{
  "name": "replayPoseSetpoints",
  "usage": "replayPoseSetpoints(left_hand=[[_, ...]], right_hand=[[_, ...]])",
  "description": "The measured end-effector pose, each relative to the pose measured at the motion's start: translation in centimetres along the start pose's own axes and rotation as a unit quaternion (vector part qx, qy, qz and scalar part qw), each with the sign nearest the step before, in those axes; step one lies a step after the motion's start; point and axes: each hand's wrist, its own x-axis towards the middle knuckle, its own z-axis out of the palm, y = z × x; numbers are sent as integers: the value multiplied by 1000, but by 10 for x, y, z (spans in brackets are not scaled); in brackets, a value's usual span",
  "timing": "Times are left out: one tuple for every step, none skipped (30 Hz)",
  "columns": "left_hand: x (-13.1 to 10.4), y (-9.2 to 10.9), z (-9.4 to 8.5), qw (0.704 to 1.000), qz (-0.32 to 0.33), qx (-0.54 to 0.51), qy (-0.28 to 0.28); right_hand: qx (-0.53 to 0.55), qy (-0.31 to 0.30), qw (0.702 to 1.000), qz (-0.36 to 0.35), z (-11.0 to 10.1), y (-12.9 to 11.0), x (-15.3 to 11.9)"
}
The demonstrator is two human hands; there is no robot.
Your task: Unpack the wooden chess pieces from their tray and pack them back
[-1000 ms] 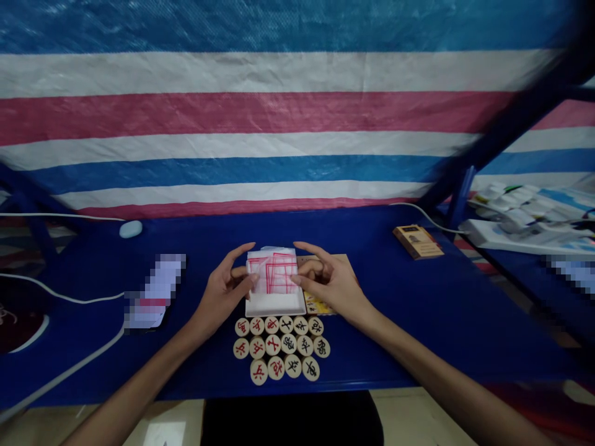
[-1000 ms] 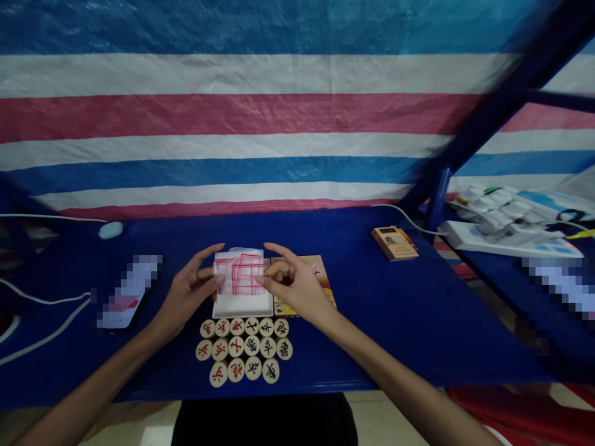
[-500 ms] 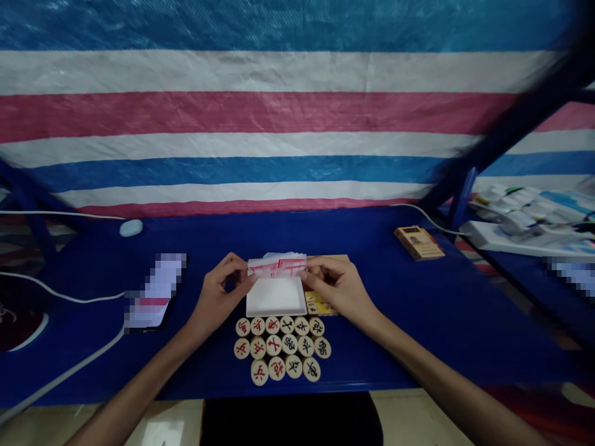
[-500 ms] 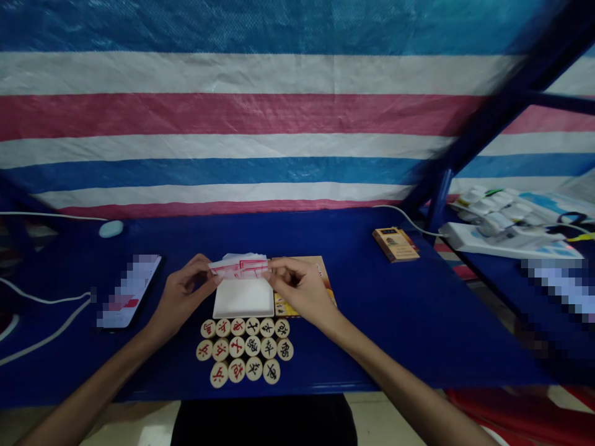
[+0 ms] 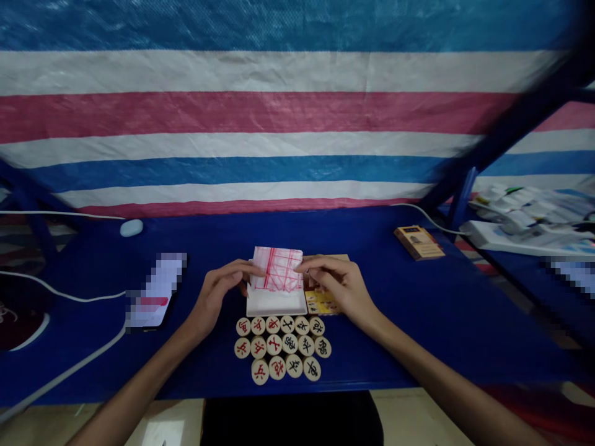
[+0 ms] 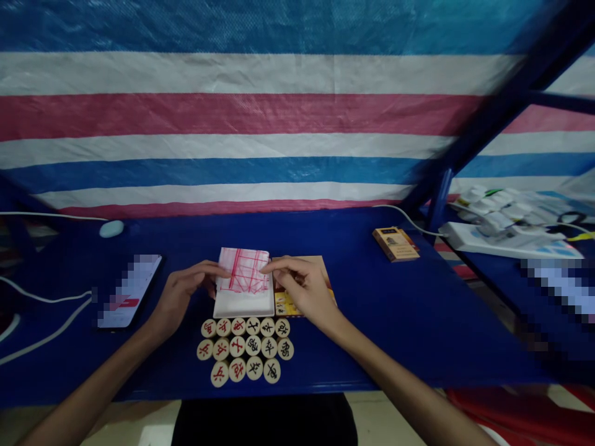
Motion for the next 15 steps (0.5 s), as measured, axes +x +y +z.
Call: replayPoseSetpoints(left_hand=[[0, 2, 1, 1000, 2, 18, -1], [-1, 5, 2, 999, 4, 36, -6], [-1, 7, 3, 999, 7, 49, -10], [-1, 8, 4, 998, 11, 60, -11], [-1, 9, 5, 997, 14, 70, -7], [-1, 9, 5, 997, 17, 80, 1], [-1, 9, 5, 996, 19, 91, 12], [0, 8, 5, 994, 21, 103, 21], [0, 7, 5, 992, 24, 118, 30], [0, 6, 5, 989, 28, 138, 40], [1, 5, 5, 985, 37, 163, 54], [1, 5, 5, 978, 48, 192, 70], [1, 5, 4, 969, 59, 224, 89], [1, 5, 4, 959, 70, 254, 108], [1, 6, 4, 950, 78, 276, 126]], right_hand=[[-14, 5, 1000, 0, 1, 1, 0], [-27, 11, 1000, 1, 2, 2, 0], [-37, 17, 999, 1, 3, 3, 0], [-44, 21, 999, -1, 4, 4, 0], [-50, 22, 998, -6, 5, 6, 0], [-55, 20, 998, -10, 6, 7, 0], [-60, 18, 998, -14, 7, 8, 0], [-65, 16, 998, -17, 8, 9, 0], [-70, 16, 997, -18, 9, 9, 0], [-76, 16, 997, -17, 9, 9, -1], [-85, 15, 996, -16, 9, 9, -1], [-97, 14, 995, -15, 8, 9, -1], [-112, 13, 994, -13, 8, 9, -1], [-129, 11, 992, -11, 7, 9, 0], [-144, 8, 990, -10, 5, 9, 0]])
